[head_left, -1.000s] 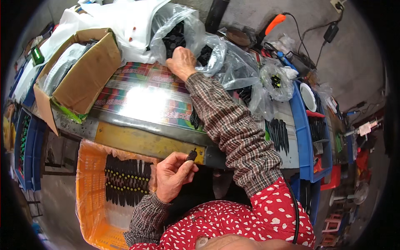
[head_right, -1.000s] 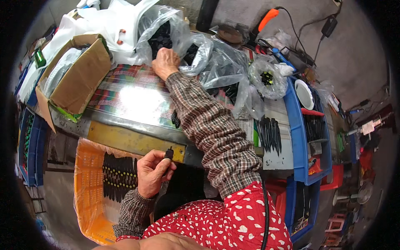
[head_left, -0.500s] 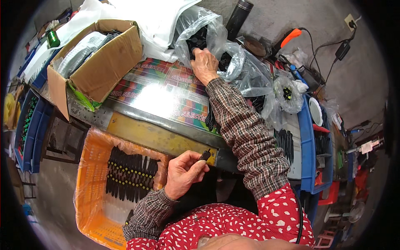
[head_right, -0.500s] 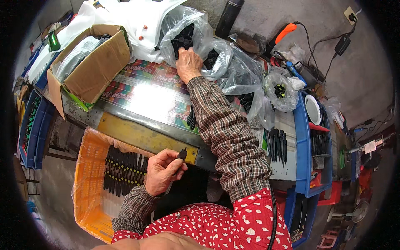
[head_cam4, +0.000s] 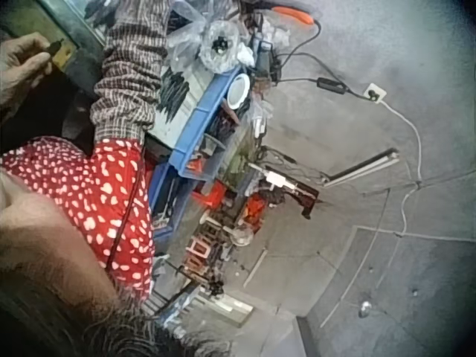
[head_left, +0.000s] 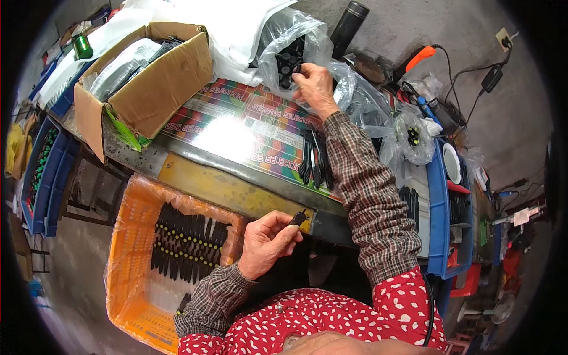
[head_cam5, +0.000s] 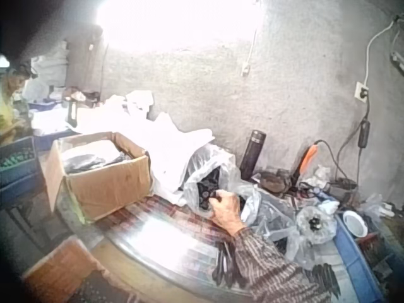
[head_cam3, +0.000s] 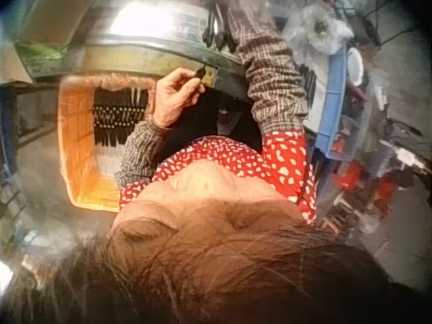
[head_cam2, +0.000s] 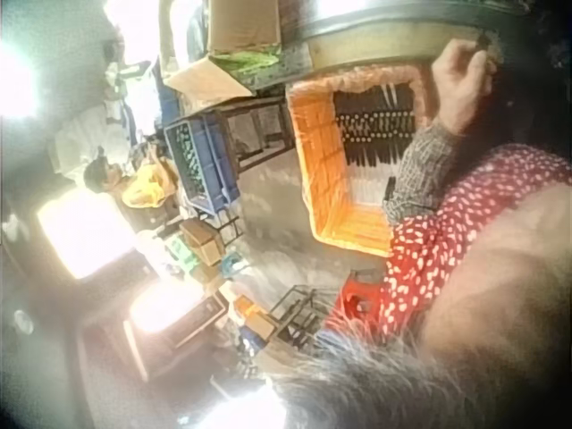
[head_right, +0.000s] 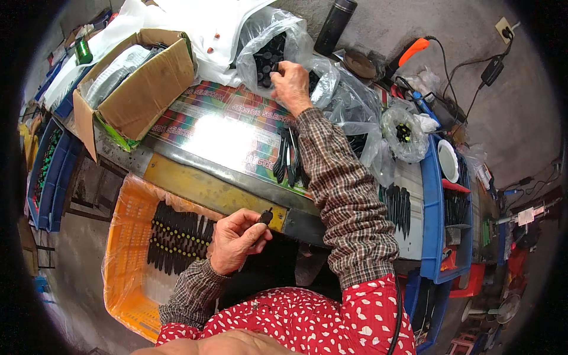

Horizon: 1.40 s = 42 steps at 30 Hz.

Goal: The person assembles small black plastic buckle components by hand at a factory workbench.

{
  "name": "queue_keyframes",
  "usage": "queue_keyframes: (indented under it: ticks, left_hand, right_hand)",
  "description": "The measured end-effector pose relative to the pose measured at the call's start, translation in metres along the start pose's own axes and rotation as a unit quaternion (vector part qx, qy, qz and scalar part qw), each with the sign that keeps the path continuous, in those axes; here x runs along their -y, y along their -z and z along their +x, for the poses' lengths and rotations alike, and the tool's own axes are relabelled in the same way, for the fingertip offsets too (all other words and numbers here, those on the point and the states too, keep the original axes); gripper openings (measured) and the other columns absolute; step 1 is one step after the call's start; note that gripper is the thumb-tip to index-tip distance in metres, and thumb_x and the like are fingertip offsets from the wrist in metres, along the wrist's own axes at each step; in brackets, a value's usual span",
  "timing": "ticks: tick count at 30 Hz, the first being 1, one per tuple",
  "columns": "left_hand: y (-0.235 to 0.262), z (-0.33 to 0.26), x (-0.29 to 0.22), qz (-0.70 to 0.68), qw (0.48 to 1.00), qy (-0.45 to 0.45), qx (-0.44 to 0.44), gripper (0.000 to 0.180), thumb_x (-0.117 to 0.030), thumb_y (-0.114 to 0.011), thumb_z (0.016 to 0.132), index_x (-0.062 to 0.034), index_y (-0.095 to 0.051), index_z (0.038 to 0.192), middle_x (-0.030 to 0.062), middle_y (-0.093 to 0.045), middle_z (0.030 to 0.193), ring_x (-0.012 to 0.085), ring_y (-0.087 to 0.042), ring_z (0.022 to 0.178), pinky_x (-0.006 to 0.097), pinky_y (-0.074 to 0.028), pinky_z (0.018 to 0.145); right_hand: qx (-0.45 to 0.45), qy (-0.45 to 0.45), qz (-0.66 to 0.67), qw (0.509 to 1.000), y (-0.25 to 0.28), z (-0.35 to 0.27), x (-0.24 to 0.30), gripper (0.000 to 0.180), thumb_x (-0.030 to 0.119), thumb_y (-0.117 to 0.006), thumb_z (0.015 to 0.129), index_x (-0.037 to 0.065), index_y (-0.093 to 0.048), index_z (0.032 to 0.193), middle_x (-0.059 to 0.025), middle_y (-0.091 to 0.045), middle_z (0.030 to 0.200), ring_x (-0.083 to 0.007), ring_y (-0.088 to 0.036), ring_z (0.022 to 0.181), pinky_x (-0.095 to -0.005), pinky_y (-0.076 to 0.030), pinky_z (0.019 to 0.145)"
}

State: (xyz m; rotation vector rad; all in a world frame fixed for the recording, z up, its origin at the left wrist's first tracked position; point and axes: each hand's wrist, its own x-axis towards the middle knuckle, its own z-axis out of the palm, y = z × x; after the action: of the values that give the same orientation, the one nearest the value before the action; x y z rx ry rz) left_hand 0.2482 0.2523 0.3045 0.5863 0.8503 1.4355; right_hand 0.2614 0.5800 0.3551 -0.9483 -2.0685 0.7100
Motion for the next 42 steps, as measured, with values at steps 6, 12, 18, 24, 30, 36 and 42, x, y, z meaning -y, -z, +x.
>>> queue_keyframes:
  ticks: [6, 12, 18, 24, 30, 36, 42]
  left_hand:
    - [-0.002, -0.005, 0.004, -0.003, 1.0, -0.013, 0.007, 0.011, -0.008, -0.058, 0.091, -0.0001, -0.058, 0.099, 0.0065, -0.065, 0.079, 0.006, -0.053, 0.056, 0.017, -0.039, 0.046]
    - [-0.009, -0.012, 0.007, -0.006, 1.0, -0.007, -0.005, 0.011, -0.007, -0.057, 0.091, 0.0004, -0.059, 0.099, 0.0073, -0.064, 0.077, 0.0082, -0.054, 0.054, 0.017, -0.035, 0.043]
    - [-0.026, -0.024, 0.016, -0.024, 0.999, 0.043, 0.022, 0.012, -0.008, -0.057, 0.091, 0.0008, -0.059, 0.099, 0.0072, -0.063, 0.076, 0.0078, -0.052, 0.053, 0.017, -0.035, 0.042]
    - [-0.044, -0.032, 0.026, -0.017, 0.996, 0.079, 0.042, 0.012, -0.009, -0.057, 0.091, 0.0002, -0.059, 0.098, 0.0068, -0.063, 0.076, 0.0076, -0.052, 0.053, 0.017, -0.034, 0.043]
    - [-0.061, -0.042, 0.043, -0.015, 0.992, 0.115, 0.053, 0.013, -0.01, -0.057, 0.091, 0.0, -0.059, 0.099, 0.0075, -0.064, 0.076, 0.0079, -0.052, 0.053, 0.018, -0.034, 0.043]
    - [-0.075, -0.046, 0.058, -0.009, 0.989, 0.128, 0.075, 0.013, -0.009, -0.057, 0.091, 0.0004, -0.059, 0.101, 0.0084, -0.064, 0.077, 0.0084, -0.052, 0.053, 0.018, -0.036, 0.043]
    - [-0.089, -0.046, 0.063, -0.005, 0.987, 0.134, 0.092, 0.013, -0.008, -0.057, 0.091, 0.0013, -0.059, 0.1, 0.0089, -0.064, 0.077, 0.0092, -0.053, 0.053, 0.019, -0.037, 0.044]
  right_hand:
    - [0.088, -0.049, 0.227, 0.969, 0.044, -0.049, 0.047, 0.018, 0.007, -0.061, 0.082, -0.006, -0.059, 0.094, -0.0092, -0.064, 0.071, -0.0144, -0.063, 0.049, -0.023, -0.047, 0.039]
    - [0.128, -0.138, 0.272, 0.944, 0.093, -0.141, 0.085, 0.017, 0.012, -0.063, 0.086, -0.004, -0.06, 0.093, -0.0037, -0.061, 0.071, -0.0103, -0.06, 0.052, -0.0211, -0.047, 0.045]
    - [0.114, -0.196, 0.323, 0.919, 0.122, -0.223, 0.084, 0.017, 0.012, -0.064, 0.087, -0.003, -0.061, 0.09, -0.0032, -0.06, 0.068, -0.0092, -0.058, 0.049, -0.021, -0.046, 0.043]
    - [0.087, -0.238, 0.348, 0.902, 0.135, -0.276, 0.076, 0.018, 0.013, -0.064, 0.088, -0.004, -0.06, 0.09, -0.0039, -0.059, 0.067, -0.0094, -0.057, 0.048, -0.0197, -0.047, 0.042]
    - [0.057, -0.255, 0.375, 0.889, 0.144, -0.313, 0.068, 0.015, 0.01, -0.064, 0.087, -0.004, -0.059, 0.091, -0.004, -0.059, 0.068, -0.0093, -0.057, 0.048, -0.02, -0.047, 0.043]
    - [0.036, -0.246, 0.39, 0.887, 0.155, -0.338, 0.059, 0.015, 0.008, -0.064, 0.087, -0.004, -0.058, 0.094, -0.0045, -0.06, 0.071, -0.0087, -0.058, 0.051, -0.0196, -0.048, 0.045]
    - [0.027, -0.258, 0.415, 0.872, 0.159, -0.357, 0.054, 0.016, 0.01, -0.063, 0.088, -0.004, -0.058, 0.094, -0.0057, -0.06, 0.074, -0.0099, -0.059, 0.054, -0.0199, -0.05, 0.048]
